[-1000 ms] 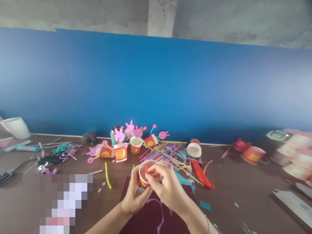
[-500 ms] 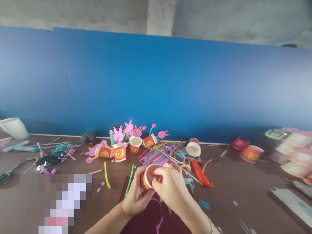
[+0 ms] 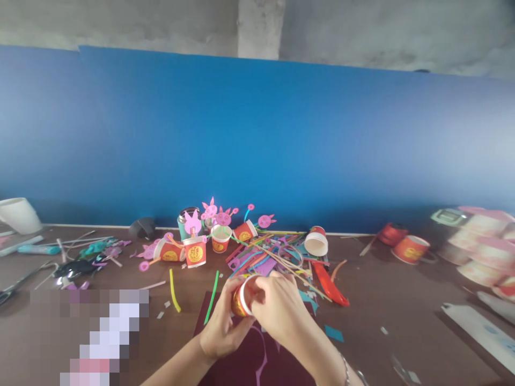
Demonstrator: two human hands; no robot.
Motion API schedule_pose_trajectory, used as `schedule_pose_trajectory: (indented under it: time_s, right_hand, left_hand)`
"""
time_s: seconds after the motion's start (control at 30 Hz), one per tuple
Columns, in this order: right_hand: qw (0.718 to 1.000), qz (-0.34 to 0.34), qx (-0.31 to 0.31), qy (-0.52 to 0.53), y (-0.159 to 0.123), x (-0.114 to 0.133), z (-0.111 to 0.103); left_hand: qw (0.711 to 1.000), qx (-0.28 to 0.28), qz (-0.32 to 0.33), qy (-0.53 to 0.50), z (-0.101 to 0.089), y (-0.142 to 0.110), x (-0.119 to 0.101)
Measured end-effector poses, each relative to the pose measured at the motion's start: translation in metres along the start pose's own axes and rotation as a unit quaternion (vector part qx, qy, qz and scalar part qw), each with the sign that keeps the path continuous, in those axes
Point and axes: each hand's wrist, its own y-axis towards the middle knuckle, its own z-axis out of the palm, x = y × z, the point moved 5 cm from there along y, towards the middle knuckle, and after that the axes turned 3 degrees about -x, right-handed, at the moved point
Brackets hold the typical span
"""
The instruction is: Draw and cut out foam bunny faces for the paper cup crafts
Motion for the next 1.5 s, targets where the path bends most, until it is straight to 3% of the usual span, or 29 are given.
schedule_pose_trajectory:
  time_s: [0.23, 0.87, 1.2, 1.33, 1.4, 1.43, 1.5]
  right_hand:
    - [0.998, -0.037, -0.022, 0.035, 0.001, 0.003, 0.0]
    - [0.998, -0.038, -0.011, 0.052, 0.001, 0.002, -0.002]
    - [0.995, -0.026, -0.079, 0.06, 0.001, 0.004, 0.001]
    - [0.967, -0.061, -0.136, 0.207, 0.006, -0.007, -0.02]
    - [0.933, -0.02, -0.175, 0.314, 0.012, -0.027, -0.03]
    - [0.915, 0.006, -0.169, 0.366, 0.016, -0.037, -0.03]
    - [0.888, 0.048, -0.096, 0.448, 0.024, -0.051, -0.02]
  left_hand:
    - [1.0, -0.024, 0.003, -0.004, -0.003, 0.004, -0.004]
    - [0.999, -0.032, -0.013, -0.017, -0.002, 0.004, -0.003]
    - [1.0, -0.026, 0.005, 0.017, 0.002, -0.001, 0.001]
    - [0.997, -0.032, -0.059, -0.039, -0.003, 0.004, 0.002]
    - [0.995, -0.032, -0.074, -0.055, -0.006, 0.004, 0.004]
    - [0.995, -0.031, -0.072, -0.059, -0.007, 0.002, 0.004]
    - [0.995, -0.018, -0.062, -0.071, -0.008, -0.002, 0.004]
